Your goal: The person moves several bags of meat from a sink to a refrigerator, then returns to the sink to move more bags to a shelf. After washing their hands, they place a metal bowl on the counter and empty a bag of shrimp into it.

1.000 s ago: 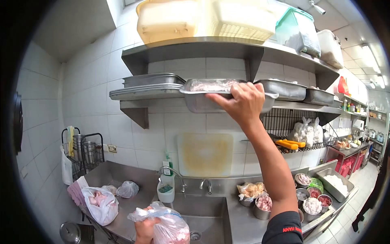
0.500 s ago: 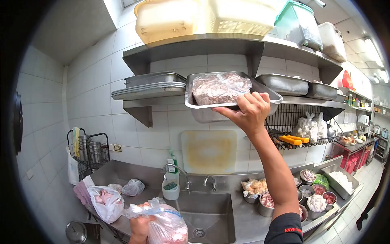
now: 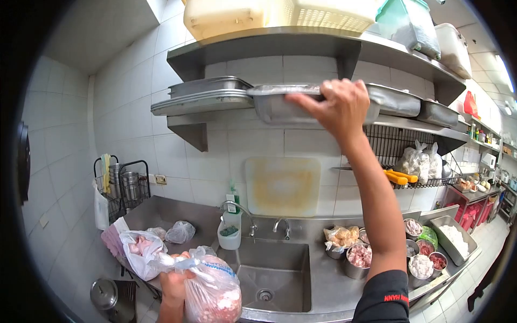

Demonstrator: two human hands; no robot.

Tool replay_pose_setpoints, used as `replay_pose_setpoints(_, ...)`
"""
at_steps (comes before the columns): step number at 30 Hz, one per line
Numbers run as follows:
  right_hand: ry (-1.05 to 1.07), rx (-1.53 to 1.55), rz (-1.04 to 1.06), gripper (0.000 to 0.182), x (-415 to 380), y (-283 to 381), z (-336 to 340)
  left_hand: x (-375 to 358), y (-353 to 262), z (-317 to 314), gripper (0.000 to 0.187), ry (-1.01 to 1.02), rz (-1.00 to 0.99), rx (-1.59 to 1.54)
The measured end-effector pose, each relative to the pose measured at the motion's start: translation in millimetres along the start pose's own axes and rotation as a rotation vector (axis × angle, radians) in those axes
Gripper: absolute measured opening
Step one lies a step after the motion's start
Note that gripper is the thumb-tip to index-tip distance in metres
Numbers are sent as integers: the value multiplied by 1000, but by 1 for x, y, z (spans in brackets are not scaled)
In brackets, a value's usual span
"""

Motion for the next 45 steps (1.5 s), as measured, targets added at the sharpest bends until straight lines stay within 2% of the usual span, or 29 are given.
replay_pose_setpoints(2,10,17,-10,74,16,-8,-19,0,1,1,30,5,-69,38)
replay_pose_setpoints(3,95,7,-65,73,25,-10,-28,-6,15,0,27,-96,238,-287)
replay_pose_setpoints(6,266,35,-167,77,44,-14,-53,3,-7,6,24,1,143,-154)
replay_pose_setpoints(9,401,77,-203,77,41,-23,-77,1,-11,10,21,-61,184,-305)
replay_pose_setpoints(12,655,260,-461,74,27,-50,-112,4,-14,14,17,-28,159,-345)
replay_pose_setpoints(14,792,181,-398,65,26,-78,-148,4,-10,11,13,18,194,-390)
replay_pose_setpoints(15,1028,291,-408,54,32,-83,-160,4,-8,7,12,1,231,-432)
replay_pose_setpoints(16,1140,173,-370,46,39,-85,-167,4,-7,2,11,-17,269,-471)
replay_pose_setpoints(17,1165,202,-446,46,37,-89,-175,2,-4,-1,10,-39,308,-509)
replay_pose_setpoints(18,1192,231,-519,48,33,-90,-182,3,-3,-2,10,-28,266,-454)
replay_pose_setpoints(20,1413,319,-433,52,28,-81,-201,5,5,-8,10,-3,182,-340)
replay_pose_setpoints(21,1464,393,-529,42,20,-77,-213,1,13,-12,11,-53,227,-376)
replay_pose_setpoints(25,1460,332,-731,41,-17,-144,-306,6,25,-23,14,-72,211,-388)
replay_pose_setpoints(27,1524,271,-598,38,-25,-134,-309,13,20,-25,15,-98,183,-346)
replay_pose_setpoints(30,1594,163,-159,35,-16,-102,-308,19,27,-27,23,-11,206,-392)
replay_pose_setpoints(32,1562,131,80,33,-9,-82,-306,26,32,-23,22,-118,101,-469)
replay_pose_setpoints(34,1473,165,95,32,-3,-80,-304,36,32,-23,25,-204,37,-547)
replay_pose_setpoints(36,1313,291,11,27,1,-88,-304,51,22,-15,33,-297,18,-600)
replay_pose_setpoints(38,1126,430,-70,26,9,-94,-293,81,15,1,21,-205,-181,-597)
replay_pose_setpoints(40,1018,257,-184,30,20,-101,-282,116,-17,16,22,-240,-242,-482)
replay_pose_setpoints(41,964,171,-238,34,24,-107,-276,135,-23,32,28,-146,-150,-381)
replay_pose_setpoints(42,859,217,-293,30,30,-119,-276,154,-29,48,35,-44,-68,-270)
replay_pose_setpoints(45,488,292,-397,27,43,-169,-290,229,-84,62,34,48,-82,-79)
Point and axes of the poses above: each hand's wrist, its own x-axis towards the middle knuckle, its own z-axis out of the back of the hand, y = z × x, the point moved 6 cm from there along x, towards the middle knuckle, and after that the axes turned 4 degrees about x, right-handed, at the moved point
